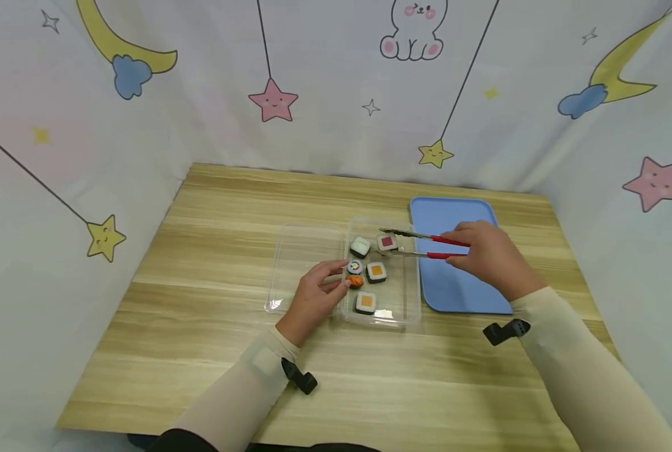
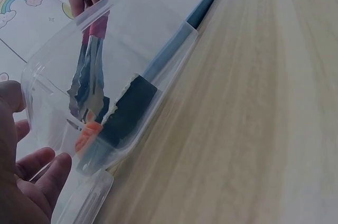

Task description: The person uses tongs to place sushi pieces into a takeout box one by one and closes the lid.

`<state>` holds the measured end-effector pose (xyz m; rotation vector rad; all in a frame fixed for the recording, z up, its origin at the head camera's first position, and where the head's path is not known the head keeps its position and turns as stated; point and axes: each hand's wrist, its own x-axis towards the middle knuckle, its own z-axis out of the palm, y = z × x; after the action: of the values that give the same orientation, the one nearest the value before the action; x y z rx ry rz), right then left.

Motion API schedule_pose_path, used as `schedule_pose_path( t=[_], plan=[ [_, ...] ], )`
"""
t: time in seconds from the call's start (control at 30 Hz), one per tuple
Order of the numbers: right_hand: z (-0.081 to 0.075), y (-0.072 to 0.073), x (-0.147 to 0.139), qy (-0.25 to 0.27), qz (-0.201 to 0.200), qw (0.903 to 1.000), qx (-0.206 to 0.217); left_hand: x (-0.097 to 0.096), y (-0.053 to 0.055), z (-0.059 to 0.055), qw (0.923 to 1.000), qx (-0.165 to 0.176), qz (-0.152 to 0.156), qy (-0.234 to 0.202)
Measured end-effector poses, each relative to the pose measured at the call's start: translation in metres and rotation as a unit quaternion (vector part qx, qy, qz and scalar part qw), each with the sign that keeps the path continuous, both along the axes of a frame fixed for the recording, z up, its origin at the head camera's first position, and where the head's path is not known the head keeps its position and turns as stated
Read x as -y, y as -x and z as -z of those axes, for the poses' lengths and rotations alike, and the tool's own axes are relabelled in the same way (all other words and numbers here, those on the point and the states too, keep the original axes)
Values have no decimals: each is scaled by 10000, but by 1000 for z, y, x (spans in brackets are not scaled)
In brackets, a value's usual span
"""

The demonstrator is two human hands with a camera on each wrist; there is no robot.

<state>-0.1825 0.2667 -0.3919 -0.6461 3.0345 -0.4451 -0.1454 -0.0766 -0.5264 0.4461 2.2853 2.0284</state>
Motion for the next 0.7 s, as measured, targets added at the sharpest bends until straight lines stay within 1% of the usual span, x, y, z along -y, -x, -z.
schedule_pose_path(
  t=[0.07, 0.1, 0.13, 0.23, 0.33, 0.43, 0.5, 0.57, 0.6, 0.63, 0.7],
  plan=[
    [-2, 5, 6, -139, -97, 9998, 74, -1, 0, -1, 10000, -30, -14, -3],
    [-3, 7, 8, -183, -133, 9997, 98, 0, 2, 3, 10000, -96, -10, -5],
    [-3, 9, 10, -205, -165, 9996, 118, 0, 2, 3, 9999, -119, -17, -4],
    [-2, 12, 13, -266, -205, 9993, 144, -1, 3, 4, 9998, -186, -19, -36],
    [-4, 9, 12, -223, -156, 9995, 176, -2, 3, 5, 9998, -208, -8, -28],
    [-7, 1, 4, 50, 98, 9997, 234, -2, 3, 6, 9998, -209, -14, 0],
    [-8, -8, -7, 373, 460, 9979, 277, -2, 3, 5, 9998, -204, -18, 20],
    [-4, -17, -21, 808, 972, 9918, 200, -2, 2, 4, 9998, -189, -19, 5],
    [-1, -21, -30, 1077, 1291, 9857, 143, -2, 2, 4, 9998, -178, -20, -4],
    [5, -25, -40, 1308, 1660, 9774, 68, -2, 2, 3, 9999, -162, -25, -11],
    [18, -32, -58, 1731, 2454, 9538, -83, -1, 0, 2, 9999, -127, -46, -18]
  ],
)
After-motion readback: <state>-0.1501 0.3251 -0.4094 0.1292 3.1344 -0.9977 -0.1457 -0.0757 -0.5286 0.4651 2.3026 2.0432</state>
